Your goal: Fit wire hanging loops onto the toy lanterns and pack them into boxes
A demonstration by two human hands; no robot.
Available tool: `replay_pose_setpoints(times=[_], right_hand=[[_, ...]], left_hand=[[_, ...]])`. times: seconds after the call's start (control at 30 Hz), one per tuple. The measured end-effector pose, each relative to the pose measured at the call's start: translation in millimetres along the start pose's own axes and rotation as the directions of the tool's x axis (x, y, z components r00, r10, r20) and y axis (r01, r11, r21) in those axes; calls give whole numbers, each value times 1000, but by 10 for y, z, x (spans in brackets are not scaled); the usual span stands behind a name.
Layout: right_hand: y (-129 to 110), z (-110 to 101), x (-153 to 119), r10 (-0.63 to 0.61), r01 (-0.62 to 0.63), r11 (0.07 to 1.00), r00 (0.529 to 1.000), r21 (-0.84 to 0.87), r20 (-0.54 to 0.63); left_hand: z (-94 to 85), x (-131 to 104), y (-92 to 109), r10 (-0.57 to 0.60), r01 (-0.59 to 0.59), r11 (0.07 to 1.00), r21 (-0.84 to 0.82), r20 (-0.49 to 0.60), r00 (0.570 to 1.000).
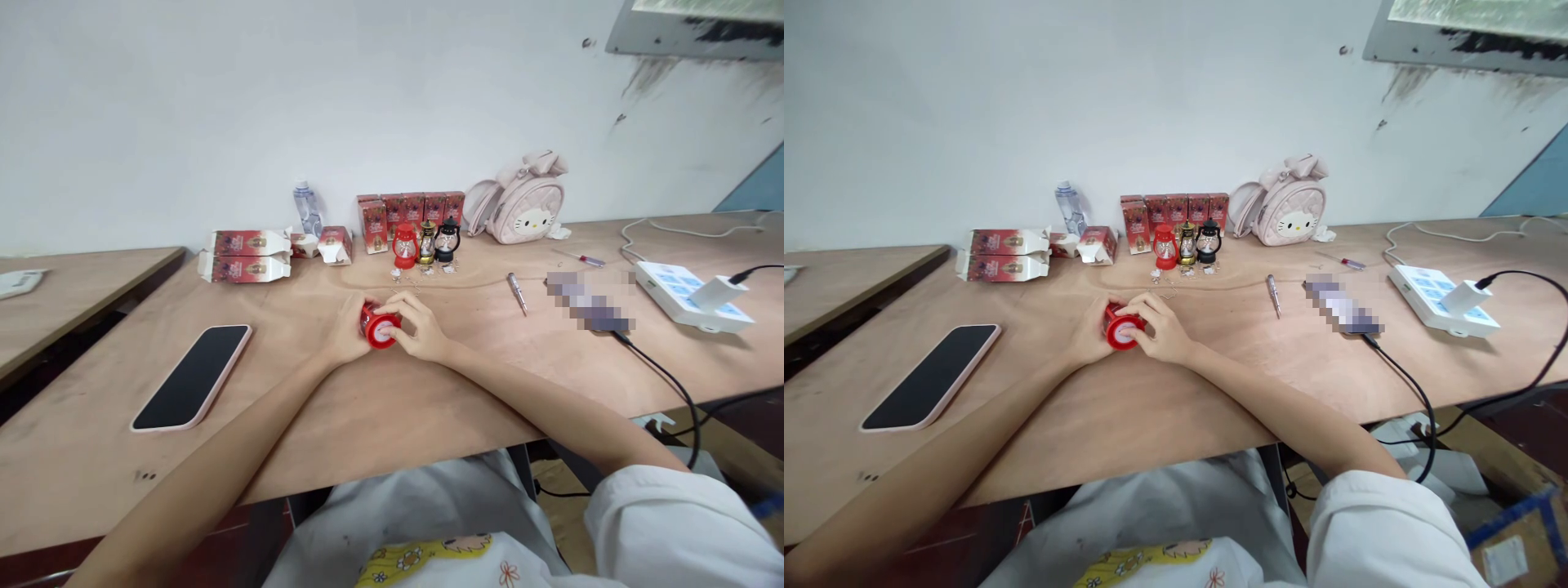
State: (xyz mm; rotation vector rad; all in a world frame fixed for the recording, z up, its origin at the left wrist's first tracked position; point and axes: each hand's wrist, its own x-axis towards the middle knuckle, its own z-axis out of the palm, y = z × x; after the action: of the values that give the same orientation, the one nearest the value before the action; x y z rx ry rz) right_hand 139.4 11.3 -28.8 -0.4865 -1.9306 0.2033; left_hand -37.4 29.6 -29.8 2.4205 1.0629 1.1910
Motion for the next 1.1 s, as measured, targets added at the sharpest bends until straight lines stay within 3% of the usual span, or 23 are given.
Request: replay_pose_setpoints(times=[0.33, 0.5, 0.7, 0.8, 0.9, 1.0, 1.1], right_hand=[[10, 6, 14, 151, -151, 983, 989, 107, 8], [219, -57, 25, 246, -244, 969, 960, 30, -136], [487, -133, 72, 327, -344, 937, 926, -67, -191], [605, -107, 82, 382, -409, 896, 908, -170, -174], [708, -71, 111, 452, -453, 799, 886, -395, -101], [779, -40, 177, 498, -390, 688, 867, -612, 7], [850, -9, 260, 524, -306, 631, 846, -713, 100]], left_hand=[[9, -11, 8, -7, 9, 991, 132, -12, 1000], [48, 17, -5, -45, 43, 999, -23, -111, 993], [69, 24, -62, -165, 115, 970, -212, -235, 958], [63, 25, -100, -225, 149, 946, -287, -250, 942], [63, 31, -118, -266, 153, 911, -384, -259, 929], [73, 33, -109, -297, 150, 873, -464, -262, 918], [82, 28, -87, -319, 153, 855, -496, -271, 908]])
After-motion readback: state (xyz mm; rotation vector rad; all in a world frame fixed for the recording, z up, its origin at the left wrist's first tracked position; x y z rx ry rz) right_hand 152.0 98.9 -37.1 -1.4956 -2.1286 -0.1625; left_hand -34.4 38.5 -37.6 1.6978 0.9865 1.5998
